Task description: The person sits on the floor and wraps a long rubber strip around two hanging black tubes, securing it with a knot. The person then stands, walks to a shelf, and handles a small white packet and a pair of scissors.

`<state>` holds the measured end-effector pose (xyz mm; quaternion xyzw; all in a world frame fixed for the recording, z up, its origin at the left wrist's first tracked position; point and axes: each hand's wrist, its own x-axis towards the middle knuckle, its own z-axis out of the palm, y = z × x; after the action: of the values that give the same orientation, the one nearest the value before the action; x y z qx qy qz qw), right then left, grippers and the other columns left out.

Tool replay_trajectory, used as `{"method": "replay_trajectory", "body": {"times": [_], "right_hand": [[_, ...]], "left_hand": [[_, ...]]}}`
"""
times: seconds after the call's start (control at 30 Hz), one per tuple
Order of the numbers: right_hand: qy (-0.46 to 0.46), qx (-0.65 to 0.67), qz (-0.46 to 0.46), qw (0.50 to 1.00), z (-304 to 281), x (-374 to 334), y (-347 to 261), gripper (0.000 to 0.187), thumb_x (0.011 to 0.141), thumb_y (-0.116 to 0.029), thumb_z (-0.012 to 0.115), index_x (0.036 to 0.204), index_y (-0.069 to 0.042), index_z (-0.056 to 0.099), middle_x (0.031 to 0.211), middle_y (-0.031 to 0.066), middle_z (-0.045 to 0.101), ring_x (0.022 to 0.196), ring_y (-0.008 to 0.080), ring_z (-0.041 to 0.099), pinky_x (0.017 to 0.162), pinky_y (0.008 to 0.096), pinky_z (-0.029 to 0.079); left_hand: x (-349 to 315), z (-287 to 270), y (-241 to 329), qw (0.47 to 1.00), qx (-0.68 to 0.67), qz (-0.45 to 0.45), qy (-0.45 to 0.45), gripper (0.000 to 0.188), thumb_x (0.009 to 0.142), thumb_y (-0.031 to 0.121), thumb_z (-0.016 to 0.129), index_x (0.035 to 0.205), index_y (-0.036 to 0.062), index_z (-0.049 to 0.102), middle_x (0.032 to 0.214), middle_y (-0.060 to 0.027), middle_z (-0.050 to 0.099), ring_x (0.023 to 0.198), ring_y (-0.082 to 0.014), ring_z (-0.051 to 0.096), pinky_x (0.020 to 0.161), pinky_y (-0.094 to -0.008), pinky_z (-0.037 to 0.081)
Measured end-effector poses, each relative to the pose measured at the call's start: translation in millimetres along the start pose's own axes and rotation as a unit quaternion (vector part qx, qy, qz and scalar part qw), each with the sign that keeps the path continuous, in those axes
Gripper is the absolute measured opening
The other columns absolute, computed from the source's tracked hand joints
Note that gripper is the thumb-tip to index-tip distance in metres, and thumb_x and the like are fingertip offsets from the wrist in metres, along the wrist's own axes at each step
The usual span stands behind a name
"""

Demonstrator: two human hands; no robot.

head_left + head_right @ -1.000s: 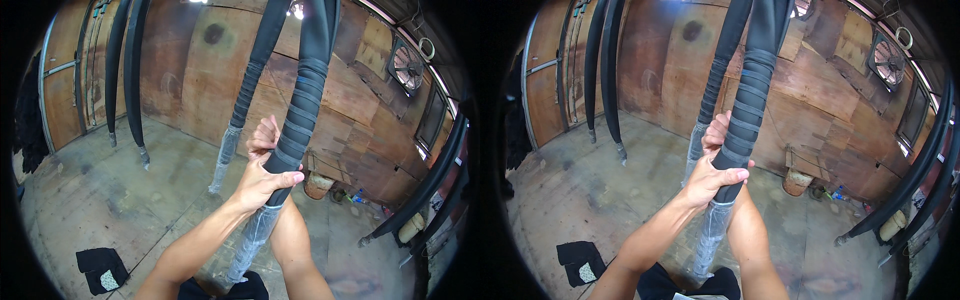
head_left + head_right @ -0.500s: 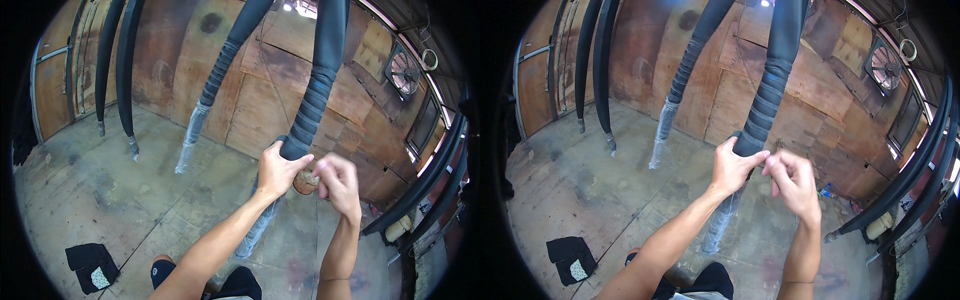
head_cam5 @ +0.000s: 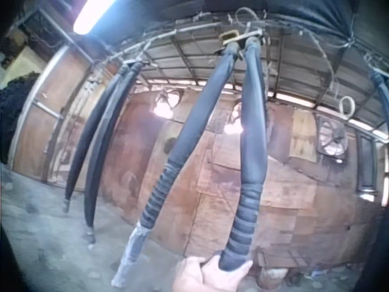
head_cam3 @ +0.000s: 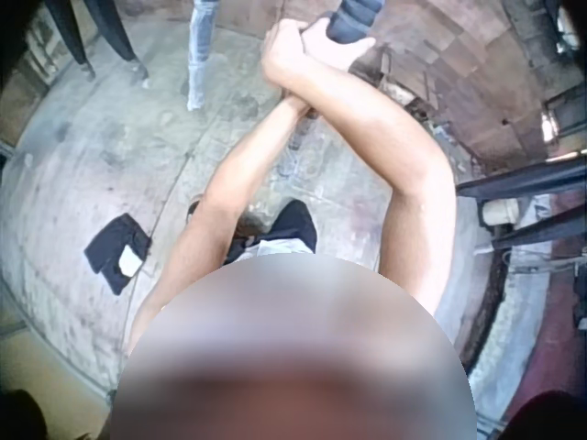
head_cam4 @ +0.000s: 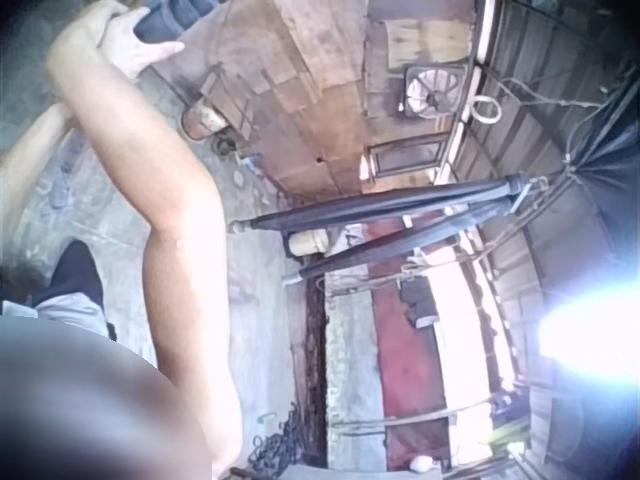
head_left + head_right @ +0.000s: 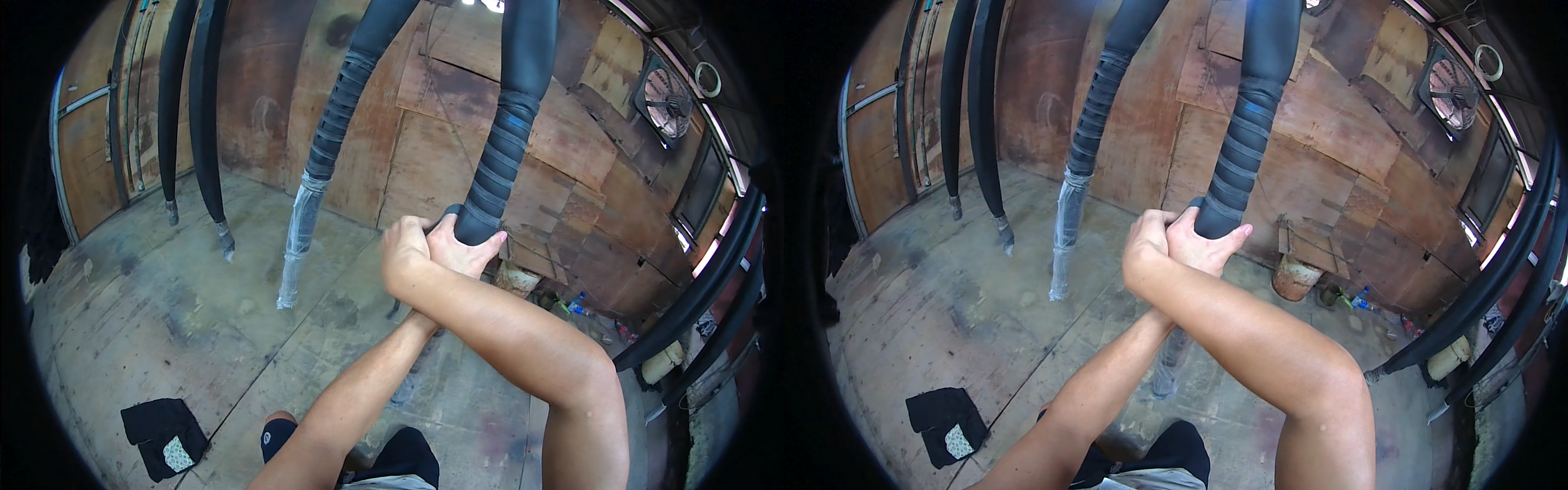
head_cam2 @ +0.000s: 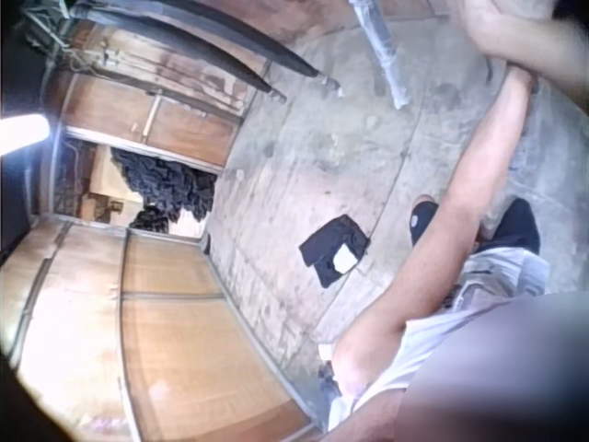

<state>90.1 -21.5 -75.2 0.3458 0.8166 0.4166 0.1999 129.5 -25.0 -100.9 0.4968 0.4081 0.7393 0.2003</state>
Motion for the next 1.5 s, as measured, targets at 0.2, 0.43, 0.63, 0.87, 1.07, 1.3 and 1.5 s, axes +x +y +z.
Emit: {"method": "replay_trajectory", "body": {"times": [0.2,0.43,0.63,0.87,1.07,1.3,1.5], "right_hand": [[0.382,0.371,-0.037,0.846,-21.4,-3.0,-3.7,0.013,0.078,-0.012,0.068,0.073,-0.001,0.073,0.067,0.0210,0.070,0.066,0.0337,0.073,0.062,0.0440,0.059],[0.503,0.477,-0.158,0.703,-47.9,-87.2,-53.5,0.019,0.080,-0.009,0.074,0.066,-0.006,0.062,0.056,0.0121,0.062,0.050,0.0267,0.066,0.045,0.0380,0.051],[0.622,0.572,-0.204,0.494,-10.8,-163.2,-17.6,0.033,0.085,-0.004,0.077,0.063,-0.011,0.052,0.049,-0.0011,0.047,0.038,0.0156,0.045,0.039,0.0331,0.034],[0.655,0.712,-0.085,0.239,82.4,-220.4,21.2,0.047,0.109,-0.028,0.049,0.069,-0.014,0.029,0.048,-0.0036,0.021,0.041,0.0118,0.021,0.041,0.0322,0.025],[0.524,0.843,0.096,-0.072,146.2,-143.9,75.3,0.064,0.104,-0.038,0.059,0.054,-0.024,0.022,0.048,-0.0080,0.015,0.041,0.0075,0.012,0.041,0.0271,0.019],[0.408,0.907,0.033,-0.100,130.4,-17.2,38.6,0.046,0.102,-0.034,0.062,0.066,-0.020,0.036,0.049,-0.0076,0.029,0.041,0.0048,0.031,0.044,0.0210,0.037],[0.097,0.827,-0.492,-0.255,75.1,15.6,14.6,0.033,0.101,-0.033,0.064,0.076,-0.017,0.050,0.061,-0.0079,0.033,0.053,0.0058,0.034,0.053,0.0206,0.038]], "left_hand": [[-7.7,-0.9,3.0,0.993,0.102,0.022,0.047,0.048,0.074,0.032,0.089,0.101,0.0004,0.066,0.088,-0.0142,0.074,0.079,-0.0247,0.070,0.075,-0.0387,0.055],[-13.9,-12.5,5.3,0.994,0.097,-0.005,-0.044,0.043,0.073,0.029,0.087,0.097,-0.0005,0.068,0.083,-0.0142,0.072,0.074,-0.0242,0.067,0.074,-0.0383,0.054],[-6.8,-32.3,8.1,0.994,0.081,0.005,-0.079,0.037,0.073,0.022,0.085,0.096,-0.0028,0.068,0.083,-0.0173,0.072,0.077,-0.0263,0.070,0.076,-0.0374,0.055],[-11.6,-53.0,17.4,0.989,0.014,-0.015,-0.145,0.031,0.077,0.016,0.086,0.093,-0.0008,0.065,0.078,-0.0018,0.066,0.071,-0.0086,0.058,0.066,-0.0278,0.049],[-35.3,-62.2,41.3,0.978,-0.073,-0.057,-0.188,0.032,0.079,0.018,0.087,0.095,0.0011,0.066,0.079,-0.0013,0.066,0.072,-0.0081,0.060,0.066,-0.0268,0.050],[-71.3,-57.5,55.9,0.943,-0.202,-0.145,-0.220,0.048,0.079,0.027,0.089,0.109,-0.0026,0.066,0.098,-0.0054,0.067,0.092,-0.0107,0.061,0.085,-0.0288,0.050],[-74.9,-63.2,51.8,0.893,-0.302,-0.159,-0.293,0.064,0.077,0.023,0.089,0.126,0.0024,0.055,0.108,-0.0094,0.067,0.095,-0.0145,0.064,0.085,-0.0297,0.053]]}}
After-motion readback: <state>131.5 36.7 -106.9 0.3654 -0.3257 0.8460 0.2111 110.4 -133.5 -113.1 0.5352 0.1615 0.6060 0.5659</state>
